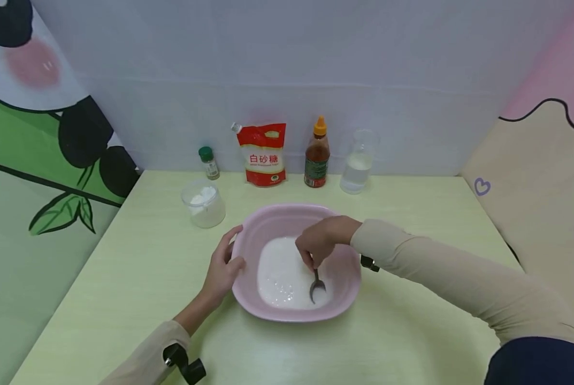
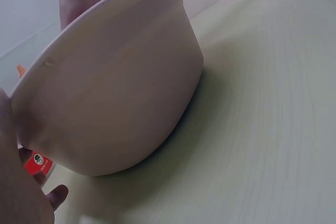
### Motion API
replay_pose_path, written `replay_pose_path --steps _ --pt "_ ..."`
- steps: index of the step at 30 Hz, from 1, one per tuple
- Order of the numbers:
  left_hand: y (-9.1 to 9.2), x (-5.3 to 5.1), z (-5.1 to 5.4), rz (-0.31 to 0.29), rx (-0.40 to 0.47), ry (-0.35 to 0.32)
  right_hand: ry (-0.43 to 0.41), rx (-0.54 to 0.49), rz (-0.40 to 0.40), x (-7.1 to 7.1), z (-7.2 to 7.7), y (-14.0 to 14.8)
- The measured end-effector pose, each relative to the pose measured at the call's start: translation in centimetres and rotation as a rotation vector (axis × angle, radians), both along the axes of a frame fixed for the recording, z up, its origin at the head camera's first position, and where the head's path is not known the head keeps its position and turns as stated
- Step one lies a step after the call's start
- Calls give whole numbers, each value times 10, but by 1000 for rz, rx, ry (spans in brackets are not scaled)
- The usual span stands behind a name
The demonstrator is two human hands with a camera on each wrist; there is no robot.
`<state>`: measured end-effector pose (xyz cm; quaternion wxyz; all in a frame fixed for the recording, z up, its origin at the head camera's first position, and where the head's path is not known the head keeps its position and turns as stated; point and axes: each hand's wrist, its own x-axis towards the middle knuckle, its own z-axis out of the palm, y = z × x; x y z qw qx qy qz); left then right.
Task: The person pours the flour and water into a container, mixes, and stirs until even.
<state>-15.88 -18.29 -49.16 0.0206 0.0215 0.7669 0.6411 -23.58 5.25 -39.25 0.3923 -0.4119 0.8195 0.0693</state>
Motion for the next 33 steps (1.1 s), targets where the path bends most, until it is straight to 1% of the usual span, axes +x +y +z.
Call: replay_pose_path --steps 3,6,9,11,12,13,16,18,19,22,25,27,31,33 --pt "0 0 1 -2 2 2 -12 -105 -3 5 -4 -8" --pt "0 0 0 0 5 3 19 -235 34 6 -7 -17" --pt "0 0 -1 -1 6 12 98 -340 90 3 -9 -22" --pt "0 0 -1 -4 9 17 184 -363 103 -2 -8 -21" --pt "0 0 -1 -4 12 19 224 -364 91 -5 -8 -19" --pt "0 0 -1 -5 14 20 257 -356 69 -8 -7 -16" --pt "0 -1 -1 -4 18 13 346 -311 -37 -17 -4 -5" --pt "0 -1 -1 0 17 4 373 -267 -106 -21 -3 3" --pt "0 -1 -1 0 17 1 383 -241 -120 -23 -2 7" --pt "0 -1 -1 1 16 -5 409 -151 -122 -25 2 17" --pt "-1 -1 0 2 12 -4 403 -69 -112 -22 9 22" --pt "-1 -1 -1 1 12 0 381 -26 -106 -18 13 22" --pt "-1 -2 -2 -2 11 6 281 27 -53 -13 15 21" --pt "0 -2 -2 -4 10 6 218 29 -23 -11 13 19"
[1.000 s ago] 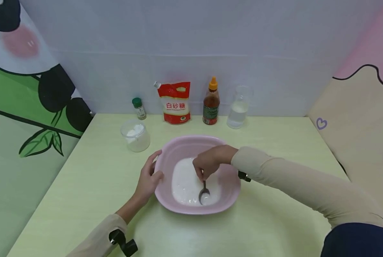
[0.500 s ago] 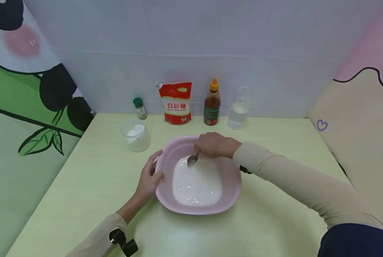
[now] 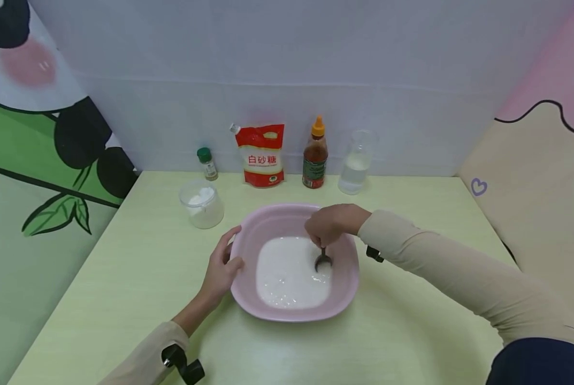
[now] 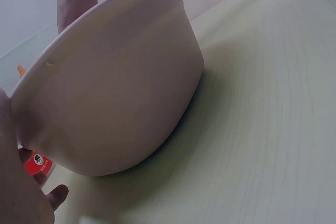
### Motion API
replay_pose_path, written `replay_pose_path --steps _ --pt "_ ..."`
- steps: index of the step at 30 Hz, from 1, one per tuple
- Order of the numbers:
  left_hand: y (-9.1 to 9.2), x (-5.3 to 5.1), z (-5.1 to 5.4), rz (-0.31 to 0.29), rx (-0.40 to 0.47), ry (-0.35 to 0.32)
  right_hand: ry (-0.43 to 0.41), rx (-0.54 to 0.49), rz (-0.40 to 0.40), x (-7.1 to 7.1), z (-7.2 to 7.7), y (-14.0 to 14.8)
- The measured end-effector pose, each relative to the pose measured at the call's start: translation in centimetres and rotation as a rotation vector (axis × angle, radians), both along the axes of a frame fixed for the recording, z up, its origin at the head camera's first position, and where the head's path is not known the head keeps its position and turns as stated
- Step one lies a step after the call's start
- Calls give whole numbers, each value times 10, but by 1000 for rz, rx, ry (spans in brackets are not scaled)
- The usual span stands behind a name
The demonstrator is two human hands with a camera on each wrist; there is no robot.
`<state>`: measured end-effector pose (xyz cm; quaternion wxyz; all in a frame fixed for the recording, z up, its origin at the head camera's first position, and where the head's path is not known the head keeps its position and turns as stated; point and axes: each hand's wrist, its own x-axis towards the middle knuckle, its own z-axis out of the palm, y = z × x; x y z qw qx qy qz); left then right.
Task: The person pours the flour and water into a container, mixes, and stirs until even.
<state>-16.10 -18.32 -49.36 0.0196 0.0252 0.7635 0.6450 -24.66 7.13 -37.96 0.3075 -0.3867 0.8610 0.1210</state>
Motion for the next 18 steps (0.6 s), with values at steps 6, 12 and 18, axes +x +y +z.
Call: replay_pose_path --steps 6,12,18 --pt "0 0 0 3 1 2 -202 -95 -4 9 -12 -15" --pt "0 0 -2 0 -3 14 -214 -295 86 14 -24 -40" --pt "0 1 0 -6 -2 21 36 -307 113 1 -20 -45"
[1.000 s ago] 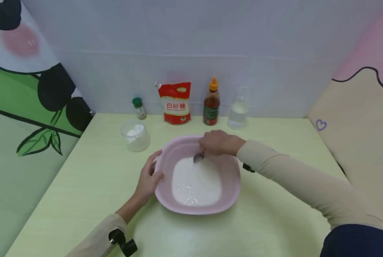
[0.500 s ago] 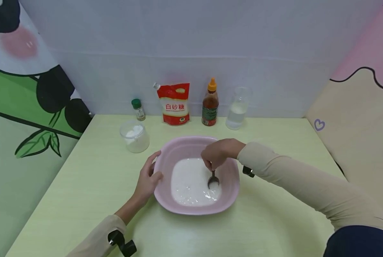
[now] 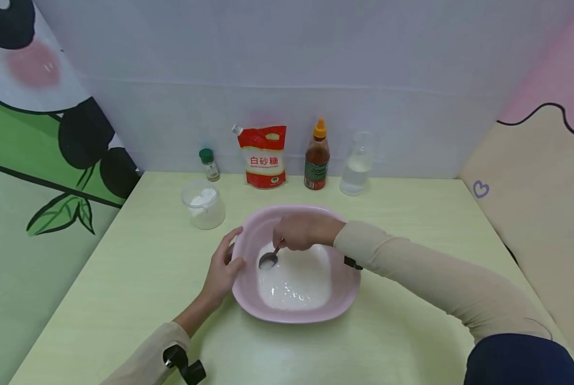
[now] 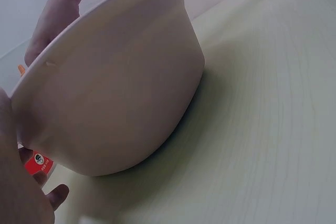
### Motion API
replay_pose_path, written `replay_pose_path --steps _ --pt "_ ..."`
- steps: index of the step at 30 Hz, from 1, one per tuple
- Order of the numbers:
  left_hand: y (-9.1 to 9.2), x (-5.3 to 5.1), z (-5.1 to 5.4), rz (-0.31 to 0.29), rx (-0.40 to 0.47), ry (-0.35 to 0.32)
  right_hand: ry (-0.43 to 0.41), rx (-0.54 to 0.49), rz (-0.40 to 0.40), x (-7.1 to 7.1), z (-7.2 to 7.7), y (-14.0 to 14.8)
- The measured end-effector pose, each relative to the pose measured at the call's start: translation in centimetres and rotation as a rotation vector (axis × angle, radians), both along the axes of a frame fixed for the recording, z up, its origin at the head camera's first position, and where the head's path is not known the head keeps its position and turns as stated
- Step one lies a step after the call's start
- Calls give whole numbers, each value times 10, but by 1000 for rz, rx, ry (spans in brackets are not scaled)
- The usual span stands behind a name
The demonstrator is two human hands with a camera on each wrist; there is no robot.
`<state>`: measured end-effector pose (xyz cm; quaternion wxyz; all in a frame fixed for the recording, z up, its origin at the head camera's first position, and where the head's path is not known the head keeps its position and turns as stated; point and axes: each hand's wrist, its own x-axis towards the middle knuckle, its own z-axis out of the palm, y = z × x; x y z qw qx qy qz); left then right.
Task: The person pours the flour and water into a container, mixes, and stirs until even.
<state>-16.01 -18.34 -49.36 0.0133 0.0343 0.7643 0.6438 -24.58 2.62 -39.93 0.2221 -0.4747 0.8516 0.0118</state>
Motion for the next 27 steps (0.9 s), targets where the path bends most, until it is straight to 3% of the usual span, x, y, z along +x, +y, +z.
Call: replay_pose_path --steps 6,12,16,21,24,27 --pt "2 0 3 6 7 -9 85 36 -195 -11 10 26" --pt "1 1 2 12 2 -15 153 170 -200 -7 18 47" --pt "0 2 2 13 9 -23 3 228 -157 -1 19 49" --pt "0 3 3 13 12 -24 -235 208 -99 9 10 38" --pt "1 3 3 9 13 -18 -300 152 -77 17 4 26" --pt "1 3 3 8 10 -8 -298 74 -45 20 -1 12"
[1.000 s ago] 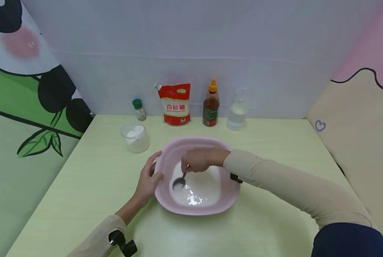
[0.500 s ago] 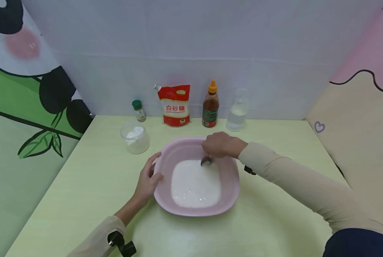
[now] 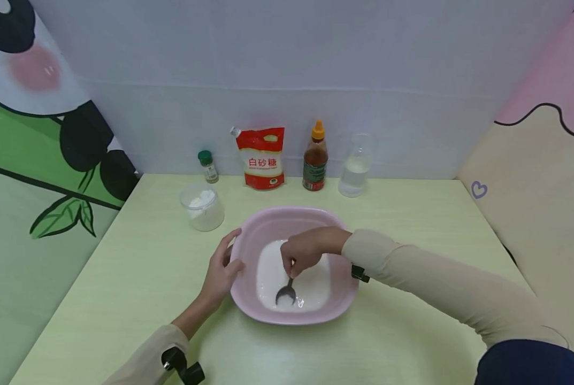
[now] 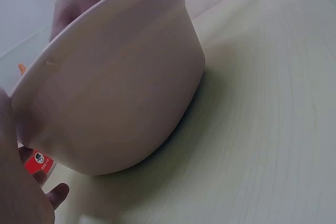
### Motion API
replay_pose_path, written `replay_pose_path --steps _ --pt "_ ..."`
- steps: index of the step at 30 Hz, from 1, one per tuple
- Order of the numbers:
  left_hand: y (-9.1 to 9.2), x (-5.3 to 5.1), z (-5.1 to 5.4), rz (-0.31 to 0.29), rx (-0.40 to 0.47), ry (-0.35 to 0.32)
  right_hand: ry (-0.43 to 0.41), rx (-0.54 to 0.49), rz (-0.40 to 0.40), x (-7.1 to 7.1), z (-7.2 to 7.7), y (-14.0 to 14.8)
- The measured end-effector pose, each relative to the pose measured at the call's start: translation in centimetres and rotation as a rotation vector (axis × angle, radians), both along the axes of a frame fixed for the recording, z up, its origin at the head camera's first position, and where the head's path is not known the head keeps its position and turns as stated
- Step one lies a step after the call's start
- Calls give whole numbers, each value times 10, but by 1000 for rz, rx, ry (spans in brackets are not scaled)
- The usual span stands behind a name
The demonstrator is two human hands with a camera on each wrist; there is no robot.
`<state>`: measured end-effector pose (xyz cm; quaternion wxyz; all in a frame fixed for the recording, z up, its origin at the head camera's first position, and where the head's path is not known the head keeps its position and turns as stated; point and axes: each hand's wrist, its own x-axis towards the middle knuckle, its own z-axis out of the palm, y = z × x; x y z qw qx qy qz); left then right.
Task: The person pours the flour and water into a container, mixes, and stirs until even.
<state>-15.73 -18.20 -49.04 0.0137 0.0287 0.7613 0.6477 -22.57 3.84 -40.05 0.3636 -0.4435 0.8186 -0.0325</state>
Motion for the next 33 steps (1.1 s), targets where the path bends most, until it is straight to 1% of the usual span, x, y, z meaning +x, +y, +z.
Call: replay_pose_path --steps 1,3,5,7,9,11,14,15,18,23,27,30,33 --pt "0 0 0 2 0 3 16 -28 14 0 -1 -4" --pt "1 0 0 1 -6 13 75 -73 47 -2 -2 -10" --pt "1 0 0 -2 -5 20 161 -107 72 -6 -4 -14" --pt "2 1 -1 -5 0 25 250 -108 90 -12 -5 -13" --pt "2 1 -2 -9 7 27 322 -90 40 -18 -5 -9" --pt "2 1 -2 -8 15 22 371 -63 -29 -22 -2 -2" --pt "2 0 -2 -2 17 10 409 -37 -142 -26 1 12" --pt "1 -1 -3 3 18 2 421 -33 -159 -27 1 16" --pt "0 -2 -3 8 15 -6 446 -22 -183 -28 0 29" --pt "0 -2 -2 -1 9 0 419 -40 -206 -24 -2 38" --pt "0 -2 -3 3 7 4 401 -72 -239 -22 -3 31" --pt "-1 -2 -4 4 11 6 375 -116 -266 -20 -5 17" --pt "-1 -2 -3 2 17 10 335 -160 -241 -17 -7 3"
